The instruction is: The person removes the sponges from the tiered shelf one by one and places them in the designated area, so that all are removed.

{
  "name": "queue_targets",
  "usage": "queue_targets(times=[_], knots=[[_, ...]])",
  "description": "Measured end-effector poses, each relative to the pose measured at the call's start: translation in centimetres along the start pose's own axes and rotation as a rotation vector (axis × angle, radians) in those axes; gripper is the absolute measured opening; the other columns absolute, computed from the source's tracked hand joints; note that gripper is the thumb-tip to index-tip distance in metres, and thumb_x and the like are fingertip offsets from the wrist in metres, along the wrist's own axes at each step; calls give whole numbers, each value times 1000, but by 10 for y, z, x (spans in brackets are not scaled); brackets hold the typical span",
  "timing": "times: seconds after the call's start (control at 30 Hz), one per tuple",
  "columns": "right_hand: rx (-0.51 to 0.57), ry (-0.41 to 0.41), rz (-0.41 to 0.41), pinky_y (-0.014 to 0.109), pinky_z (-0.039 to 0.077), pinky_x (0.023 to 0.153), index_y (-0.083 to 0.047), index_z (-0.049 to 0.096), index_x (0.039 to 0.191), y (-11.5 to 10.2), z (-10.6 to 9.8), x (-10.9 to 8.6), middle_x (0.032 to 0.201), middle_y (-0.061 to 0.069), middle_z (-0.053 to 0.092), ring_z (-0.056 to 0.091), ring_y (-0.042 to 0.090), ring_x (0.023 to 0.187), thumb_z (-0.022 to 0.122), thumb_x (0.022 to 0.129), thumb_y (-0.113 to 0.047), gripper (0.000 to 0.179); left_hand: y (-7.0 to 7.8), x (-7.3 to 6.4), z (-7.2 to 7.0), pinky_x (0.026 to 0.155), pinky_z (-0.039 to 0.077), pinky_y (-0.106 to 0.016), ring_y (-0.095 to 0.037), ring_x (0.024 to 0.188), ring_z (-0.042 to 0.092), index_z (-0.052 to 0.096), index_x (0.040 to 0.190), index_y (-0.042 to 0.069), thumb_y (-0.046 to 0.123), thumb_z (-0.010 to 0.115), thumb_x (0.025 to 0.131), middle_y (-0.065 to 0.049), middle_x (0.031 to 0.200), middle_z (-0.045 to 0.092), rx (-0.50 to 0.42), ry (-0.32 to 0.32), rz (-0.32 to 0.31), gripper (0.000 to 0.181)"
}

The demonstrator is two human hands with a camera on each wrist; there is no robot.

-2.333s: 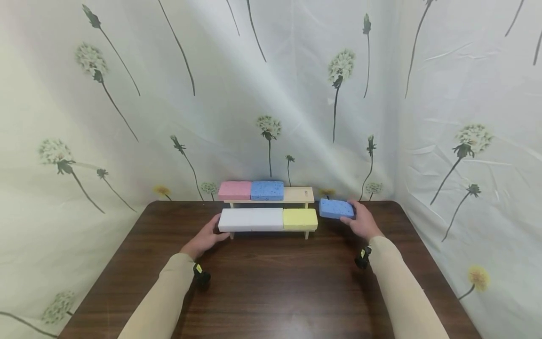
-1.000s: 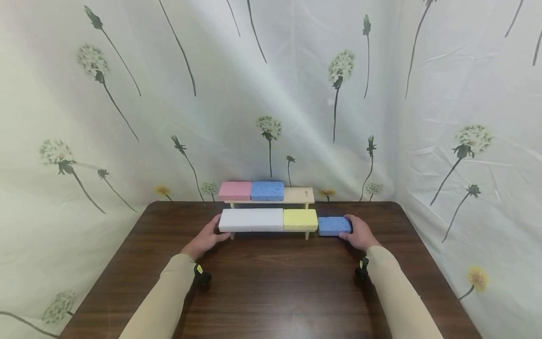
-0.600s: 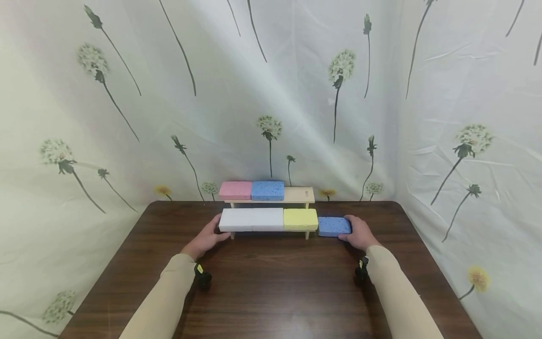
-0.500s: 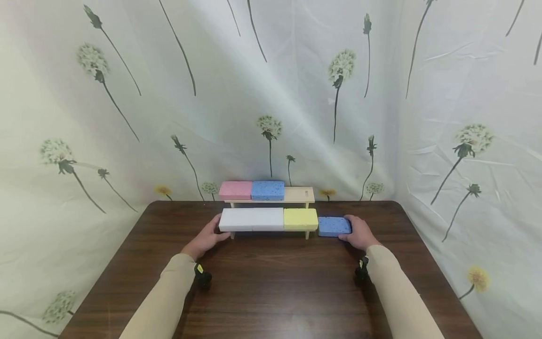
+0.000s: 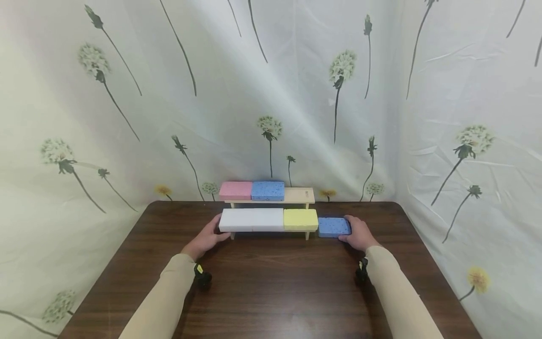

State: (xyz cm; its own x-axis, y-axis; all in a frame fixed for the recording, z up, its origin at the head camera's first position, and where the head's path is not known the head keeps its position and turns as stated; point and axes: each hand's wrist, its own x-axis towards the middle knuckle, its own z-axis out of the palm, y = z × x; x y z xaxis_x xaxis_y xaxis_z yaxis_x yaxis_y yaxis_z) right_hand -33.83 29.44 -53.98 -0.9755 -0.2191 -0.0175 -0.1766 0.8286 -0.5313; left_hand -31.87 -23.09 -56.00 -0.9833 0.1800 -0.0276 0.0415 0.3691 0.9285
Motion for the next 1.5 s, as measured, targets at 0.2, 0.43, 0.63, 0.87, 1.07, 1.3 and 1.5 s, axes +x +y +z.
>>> queue_targets(times=[0.2,0.43,0.63,0.87,1.07,1.3,1.5], knots=[[8,5,-15,68,31,117,13,37,153,0,-2,0,154,40,40,38,57,142,84,90,-17,84,-1,2,-1,126,20,-60,-39,152,35,28,164,8,9,75,96,-23,163,41,11,5,-17,82],[30,20,-32,68,31,117,13,37,153,1,-7,0,154,39,41,39,56,143,87,88,-21,90,-3,1,0,126,21,-59,-39,151,36,30,163,8,9,74,96,-23,162,43,5,10,-19,81],[99,29,-1,68,33,116,12,34,155,1,-10,-4,156,38,39,40,55,143,89,86,-31,98,-7,-4,2,125,24,-59,-40,147,40,29,163,5,5,74,95,-25,158,46,4,-6,-26,81],[118,104,-35,67,35,115,7,35,158,-11,-20,0,158,34,41,39,52,145,87,88,-31,95,-5,-2,3,124,24,-60,-40,147,41,29,163,6,7,74,96,-25,158,46,-1,-1,-7,81],[163,149,-141,66,36,115,2,38,158,-41,-26,14,156,29,46,42,48,144,84,92,-33,88,-4,-2,0,124,24,-61,-42,147,40,30,163,4,5,74,95,-27,158,47,-4,15,-7,80],[180,148,-243,65,37,115,1,43,156,-84,-25,31,155,26,50,44,47,143,82,94,-33,81,1,-1,1,125,22,-62,-41,149,37,29,163,7,7,73,96,-25,160,43,-3,20,-24,80],[151,122,-249,63,35,118,0,41,158,-117,-20,40,159,25,45,41,45,146,82,93,-33,84,-1,-1,0,125,22,-60,-38,148,39,29,164,10,8,73,96,-23,161,44,-8,10,-31,81]])
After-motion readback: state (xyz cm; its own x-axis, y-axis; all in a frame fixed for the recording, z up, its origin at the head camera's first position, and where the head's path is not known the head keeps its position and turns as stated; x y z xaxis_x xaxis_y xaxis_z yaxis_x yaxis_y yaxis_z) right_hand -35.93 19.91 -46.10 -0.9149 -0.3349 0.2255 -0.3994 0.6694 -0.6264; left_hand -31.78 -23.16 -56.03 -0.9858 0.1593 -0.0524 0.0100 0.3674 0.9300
